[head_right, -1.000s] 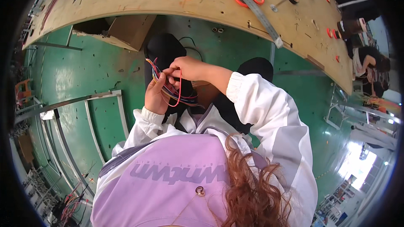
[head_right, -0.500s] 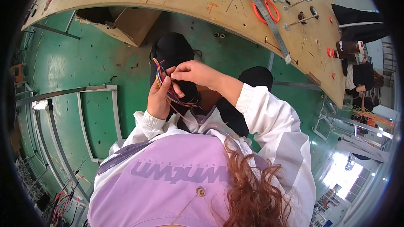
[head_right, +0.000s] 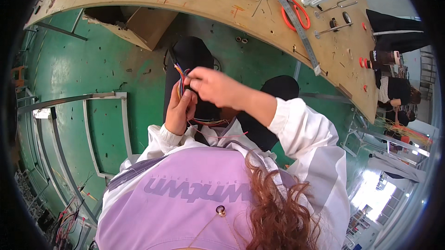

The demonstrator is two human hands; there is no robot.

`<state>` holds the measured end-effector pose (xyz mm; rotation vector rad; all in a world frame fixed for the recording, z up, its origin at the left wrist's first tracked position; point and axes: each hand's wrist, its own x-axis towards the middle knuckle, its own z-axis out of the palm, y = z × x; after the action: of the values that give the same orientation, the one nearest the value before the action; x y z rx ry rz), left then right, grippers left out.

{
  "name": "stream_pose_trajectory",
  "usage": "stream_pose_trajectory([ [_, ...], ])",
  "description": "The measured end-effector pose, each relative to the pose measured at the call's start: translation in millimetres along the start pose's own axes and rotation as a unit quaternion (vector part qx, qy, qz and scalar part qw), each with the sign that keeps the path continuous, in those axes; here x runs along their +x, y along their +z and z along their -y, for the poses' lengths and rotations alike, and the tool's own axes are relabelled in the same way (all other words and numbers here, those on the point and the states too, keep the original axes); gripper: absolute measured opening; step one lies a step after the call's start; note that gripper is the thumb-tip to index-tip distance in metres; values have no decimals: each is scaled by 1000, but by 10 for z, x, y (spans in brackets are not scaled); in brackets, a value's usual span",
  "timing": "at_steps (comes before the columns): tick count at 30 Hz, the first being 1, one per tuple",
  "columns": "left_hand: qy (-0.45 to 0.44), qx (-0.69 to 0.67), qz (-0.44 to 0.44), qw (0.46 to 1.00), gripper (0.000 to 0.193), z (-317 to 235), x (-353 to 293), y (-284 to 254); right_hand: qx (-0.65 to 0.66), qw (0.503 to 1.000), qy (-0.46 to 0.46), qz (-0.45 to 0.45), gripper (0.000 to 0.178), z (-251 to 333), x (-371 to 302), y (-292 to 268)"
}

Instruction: The person measures colored wires with a ruler and then uses scissors to cut a black cable sleeve for assembly.

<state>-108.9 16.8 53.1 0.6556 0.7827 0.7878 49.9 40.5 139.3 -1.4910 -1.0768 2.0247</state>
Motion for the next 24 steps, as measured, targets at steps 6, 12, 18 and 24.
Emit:
stream_pose_trajectory([
  [6,-31,-221,7,975,57,-160,117,-75,21,999,20,46,18,-372,-49,248],
  [12,-60,-65,-92,992,26,-193,234,-104,221,973,3,-73,36,-802,314,186],
  [18,20,27,-124,992,32,-273,-55,150,271,956,-110,-24,30,-89,285,48],
  [24,72,61,-91,991,29,-319,-74,-30,143,917,-338,-157,31,1210,-672,-519],
])
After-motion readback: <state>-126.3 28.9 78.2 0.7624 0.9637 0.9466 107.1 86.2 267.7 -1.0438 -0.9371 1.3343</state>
